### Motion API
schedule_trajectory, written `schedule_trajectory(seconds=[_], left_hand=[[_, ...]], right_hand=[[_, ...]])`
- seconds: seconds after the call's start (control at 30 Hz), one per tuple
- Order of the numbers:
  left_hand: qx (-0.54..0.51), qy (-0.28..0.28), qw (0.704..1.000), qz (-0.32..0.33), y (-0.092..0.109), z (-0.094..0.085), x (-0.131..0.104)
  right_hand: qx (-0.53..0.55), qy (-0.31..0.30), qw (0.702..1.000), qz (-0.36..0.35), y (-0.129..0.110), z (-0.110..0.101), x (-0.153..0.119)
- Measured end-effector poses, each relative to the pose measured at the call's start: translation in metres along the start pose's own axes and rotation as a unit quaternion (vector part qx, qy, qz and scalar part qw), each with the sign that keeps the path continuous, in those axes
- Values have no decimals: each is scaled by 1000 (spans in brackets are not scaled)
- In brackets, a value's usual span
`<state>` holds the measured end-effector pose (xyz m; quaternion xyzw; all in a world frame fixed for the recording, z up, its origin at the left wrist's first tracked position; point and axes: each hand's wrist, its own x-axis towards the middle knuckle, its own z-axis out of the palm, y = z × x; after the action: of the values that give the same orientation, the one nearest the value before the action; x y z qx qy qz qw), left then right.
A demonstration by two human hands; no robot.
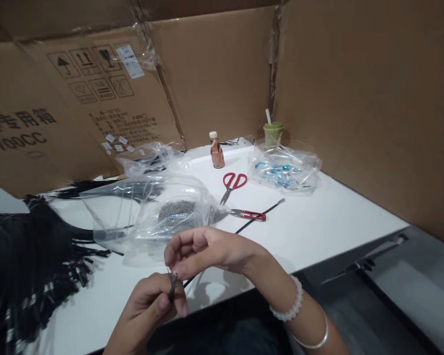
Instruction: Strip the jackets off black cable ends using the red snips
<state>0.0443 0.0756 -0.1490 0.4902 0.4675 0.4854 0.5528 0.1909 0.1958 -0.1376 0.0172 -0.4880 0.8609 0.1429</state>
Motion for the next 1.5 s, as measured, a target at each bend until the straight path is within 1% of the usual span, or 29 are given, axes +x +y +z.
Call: schedule_trajectory(seconds=[0.1, 0.2, 0.27, 0.37, 0.47, 0.53, 0.6, 0.67, 0.73, 0.83, 0.9, 0.97, 1.07, 1.17, 1.23, 1.33, 1.4, 1.43, 1.5], left_hand=[[10, -8, 1000, -4, 2, 0, 0], [26, -28, 999, 12, 2, -1, 3], [34, -36, 999, 18, 0, -2, 4], [51, -53, 997, 24, -1, -3, 4], [82, -59, 994, 43, -1, -4, 3], [123, -49, 989, 66, 1, -4, 2], [178, -26, 978, 105, 3, -2, 0], [231, 5, 960, 157, 3, 0, -2], [272, 19, 939, 209, 3, 3, -4], [308, -8, 916, 256, 2, 6, -5], [313, -23, 910, 272, 3, 6, -4], [305, -31, 909, 282, 4, 5, -3], [287, -46, 915, 278, 4, 4, -1], [271, -61, 923, 267, 3, 4, 1], [268, -68, 925, 260, 3, 5, 2], [268, -83, 926, 252, 4, 5, 3], [268, -99, 925, 250, 5, 6, 3], [270, -105, 924, 251, 5, 6, 3], [275, -116, 921, 252, 5, 6, 3]], right_hand=[[-83, -1, 996, -40, -7, 4, -7], [-175, 32, 981, -83, -16, 10, -17], [-227, 42, 969, -90, -21, 15, -21], [-297, 35, 950, -93, -24, 19, -23], [-329, 34, 938, -103, -23, 21, -25], [-323, 59, 938, -113, -21, 22, -27], [-319, 99, 936, -114, -19, 24, -31], [-326, 132, 930, -104, -18, 26, -35], [-335, 141, 927, -96, -19, 27, -38], [-319, 116, 936, -92, -20, 27, -39], [-301, 92, 945, -87, -21, 27, -38], [-311, 70, 944, -82, -23, 27, -39], [-375, 52, 922, -87, -28, 27, -41], [-448, 38, 885, -123, -33, 27, -44], [-492, 18, 857, -152, -36, 29, -47], [-547, -3, 819, -175, -38, 33, -50], [-559, -8, 812, -169, -39, 36, -52], [-554, -10, 817, -161, -39, 36, -53], [-524, -14, 839, -143, -38, 35, -52]])
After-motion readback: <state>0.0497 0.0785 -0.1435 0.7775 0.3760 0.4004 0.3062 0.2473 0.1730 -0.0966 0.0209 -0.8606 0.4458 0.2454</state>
